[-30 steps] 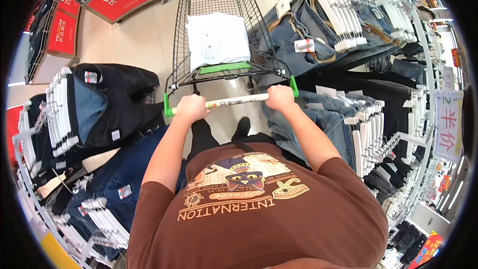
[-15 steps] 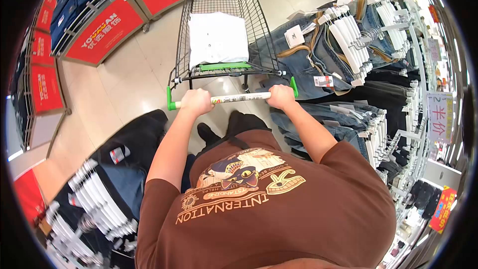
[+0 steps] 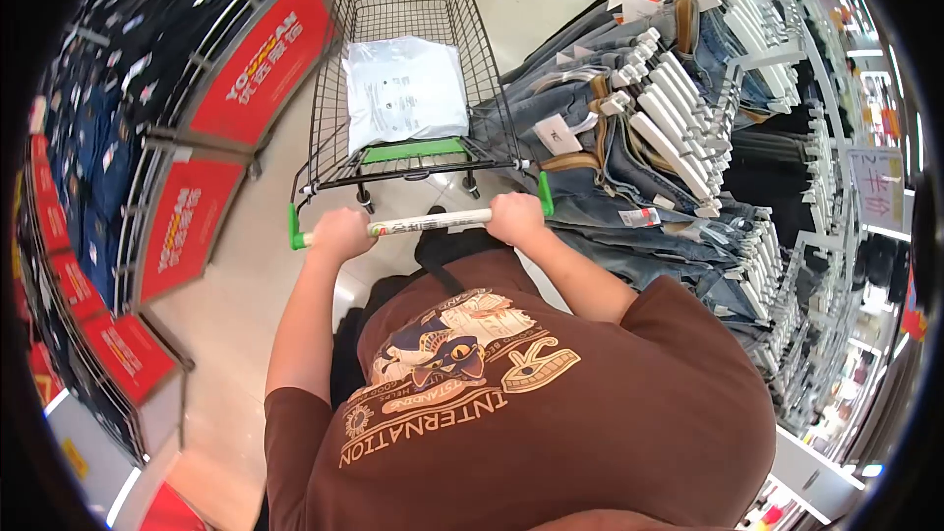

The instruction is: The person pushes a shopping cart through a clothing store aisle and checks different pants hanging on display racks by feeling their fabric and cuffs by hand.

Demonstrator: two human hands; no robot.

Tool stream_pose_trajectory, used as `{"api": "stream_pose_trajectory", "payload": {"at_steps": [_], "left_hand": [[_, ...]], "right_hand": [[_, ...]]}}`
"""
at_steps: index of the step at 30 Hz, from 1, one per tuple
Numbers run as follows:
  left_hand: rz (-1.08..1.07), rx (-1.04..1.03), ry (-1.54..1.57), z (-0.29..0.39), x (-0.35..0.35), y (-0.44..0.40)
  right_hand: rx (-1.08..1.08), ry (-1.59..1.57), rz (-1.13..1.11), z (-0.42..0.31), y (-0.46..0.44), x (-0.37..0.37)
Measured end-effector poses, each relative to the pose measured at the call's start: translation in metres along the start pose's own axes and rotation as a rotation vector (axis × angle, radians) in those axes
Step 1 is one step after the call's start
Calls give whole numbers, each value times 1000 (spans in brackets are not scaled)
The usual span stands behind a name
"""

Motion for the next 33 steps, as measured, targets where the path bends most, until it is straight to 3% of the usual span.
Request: {"api": "stream_pose_trajectory", "payload": {"at_steps": [8,16,33], "left_hand": [[-20,-117,-107,-87,100,-79],[1,-312,-202,-143,186,-175],[-129,-491,-359,-158,328,-353]], "right_hand": [[-130,-81,-46,-53,-76,53],[-351,-137,72,-76,-146,100],[-532,-281,118,-51,-272,193]]}}
Point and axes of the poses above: each hand's wrist, its own y-axis away from the middle knuckle, its own x-axis out of the back of the hand, z = x × y, the point moved 5 cm from there along -y, towards the middle knuckle, and after that the axes turned 2 degrees about -z, right-handed, at the moved point
